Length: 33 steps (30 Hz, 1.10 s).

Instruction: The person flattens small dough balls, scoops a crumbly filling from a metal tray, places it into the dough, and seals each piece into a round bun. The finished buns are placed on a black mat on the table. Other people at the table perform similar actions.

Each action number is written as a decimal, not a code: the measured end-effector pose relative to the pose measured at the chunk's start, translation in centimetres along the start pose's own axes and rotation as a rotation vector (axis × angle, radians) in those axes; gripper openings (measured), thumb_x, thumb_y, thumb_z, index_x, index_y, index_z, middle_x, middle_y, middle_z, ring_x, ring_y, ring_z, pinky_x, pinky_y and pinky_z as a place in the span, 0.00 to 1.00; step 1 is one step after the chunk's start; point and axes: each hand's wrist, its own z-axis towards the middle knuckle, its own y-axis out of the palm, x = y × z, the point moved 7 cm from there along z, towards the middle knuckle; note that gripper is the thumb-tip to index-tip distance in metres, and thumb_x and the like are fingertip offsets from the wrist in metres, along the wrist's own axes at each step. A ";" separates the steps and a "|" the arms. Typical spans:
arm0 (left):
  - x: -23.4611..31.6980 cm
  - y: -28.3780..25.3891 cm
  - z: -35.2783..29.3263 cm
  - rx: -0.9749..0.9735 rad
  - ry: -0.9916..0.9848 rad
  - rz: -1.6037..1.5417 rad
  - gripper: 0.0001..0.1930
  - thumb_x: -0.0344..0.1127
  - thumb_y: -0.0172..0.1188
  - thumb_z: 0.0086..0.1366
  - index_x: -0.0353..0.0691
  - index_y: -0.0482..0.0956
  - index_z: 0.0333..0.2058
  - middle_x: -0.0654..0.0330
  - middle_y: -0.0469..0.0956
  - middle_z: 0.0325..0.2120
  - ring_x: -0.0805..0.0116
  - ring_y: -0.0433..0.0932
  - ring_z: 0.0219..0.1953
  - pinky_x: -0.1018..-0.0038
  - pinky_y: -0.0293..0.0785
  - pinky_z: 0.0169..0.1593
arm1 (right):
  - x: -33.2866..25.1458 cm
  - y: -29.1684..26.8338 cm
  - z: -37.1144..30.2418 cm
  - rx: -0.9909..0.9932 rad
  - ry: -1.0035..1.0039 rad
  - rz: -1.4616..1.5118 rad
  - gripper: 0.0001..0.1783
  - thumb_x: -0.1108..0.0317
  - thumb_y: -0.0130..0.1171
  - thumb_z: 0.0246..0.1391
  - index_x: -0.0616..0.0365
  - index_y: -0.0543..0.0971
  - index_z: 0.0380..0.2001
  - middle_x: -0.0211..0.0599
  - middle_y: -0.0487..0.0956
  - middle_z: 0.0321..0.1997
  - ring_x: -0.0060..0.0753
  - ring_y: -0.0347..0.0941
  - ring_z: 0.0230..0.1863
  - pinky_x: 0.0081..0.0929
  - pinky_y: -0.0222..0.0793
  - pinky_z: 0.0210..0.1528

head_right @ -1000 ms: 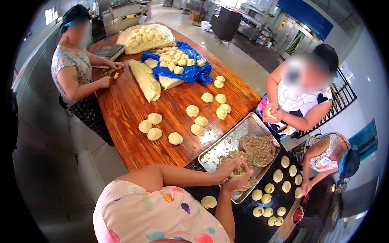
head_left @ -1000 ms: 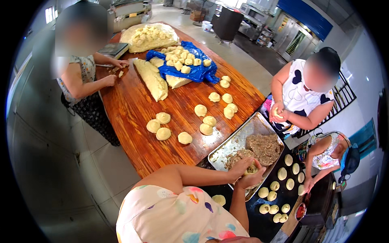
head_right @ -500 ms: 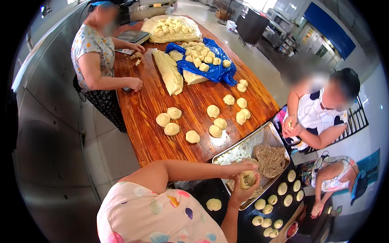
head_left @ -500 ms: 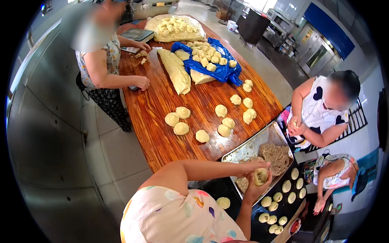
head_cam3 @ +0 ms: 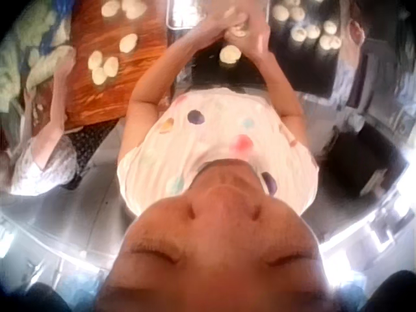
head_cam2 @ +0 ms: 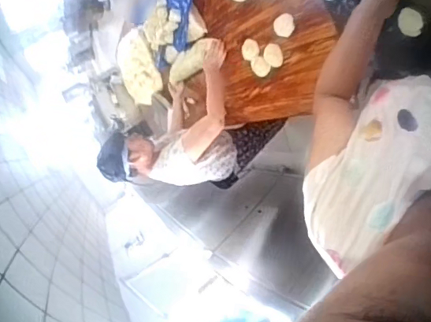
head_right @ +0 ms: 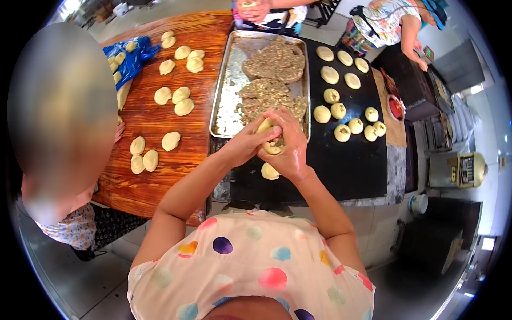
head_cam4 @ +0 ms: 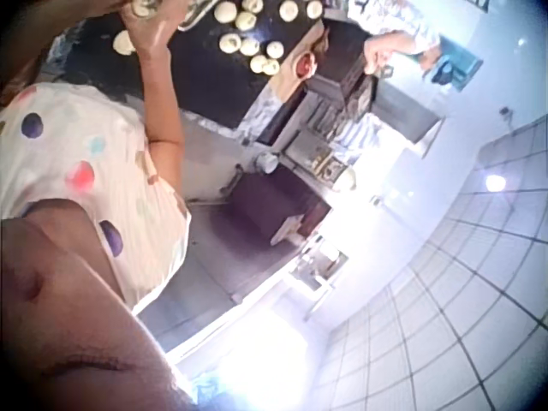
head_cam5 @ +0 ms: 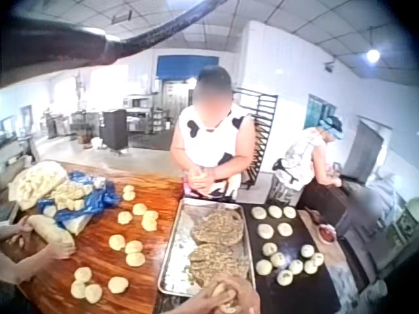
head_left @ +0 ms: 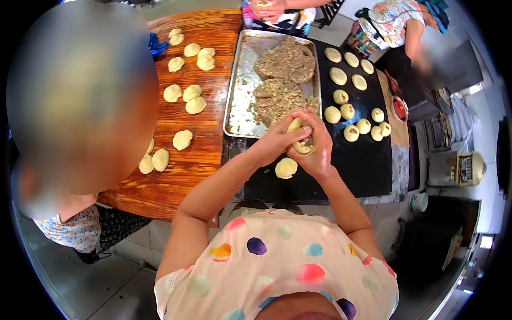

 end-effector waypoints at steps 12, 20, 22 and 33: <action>-7.4 8.2 5.3 -0.057 -0.217 0.076 0.32 0.39 0.62 0.65 0.39 0.57 0.62 0.58 0.68 0.54 0.69 0.72 0.55 0.69 0.73 0.55 | 6.2 -9.4 -5.9 0.048 0.236 0.249 0.40 0.75 0.72 0.30 0.56 0.73 0.54 0.41 0.77 0.52 0.47 0.73 0.55 0.39 0.68 0.58; -7.0 13.0 8.9 0.201 0.171 0.876 0.37 0.63 0.34 0.72 0.34 0.64 0.61 0.51 0.67 0.58 0.61 0.69 0.59 0.69 0.65 0.60 | 10.4 -14.0 -6.7 0.368 0.372 0.712 0.13 0.66 0.53 0.64 0.65 0.82 0.40 0.39 0.83 0.43 0.32 0.77 0.51 0.38 0.57 0.67; -6.5 14.2 9.4 0.190 0.171 0.939 0.39 0.65 0.30 0.71 0.36 0.61 0.63 0.51 0.66 0.60 0.63 0.67 0.61 0.70 0.64 0.60 | 10.7 -14.8 -6.1 0.350 0.262 0.632 0.14 0.66 0.51 0.65 0.65 0.82 0.41 0.44 0.82 0.48 0.34 0.75 0.54 0.40 0.52 0.70; -3.8 16.9 9.1 0.171 0.068 0.037 0.51 0.78 0.22 0.61 0.42 0.36 0.70 0.47 0.52 0.67 0.53 0.56 0.68 0.60 0.54 0.68 | 9.4 -16.4 -5.1 0.202 0.039 0.712 0.17 0.73 0.67 0.47 0.59 0.74 0.40 0.41 0.79 0.48 0.33 0.75 0.51 0.34 0.68 0.57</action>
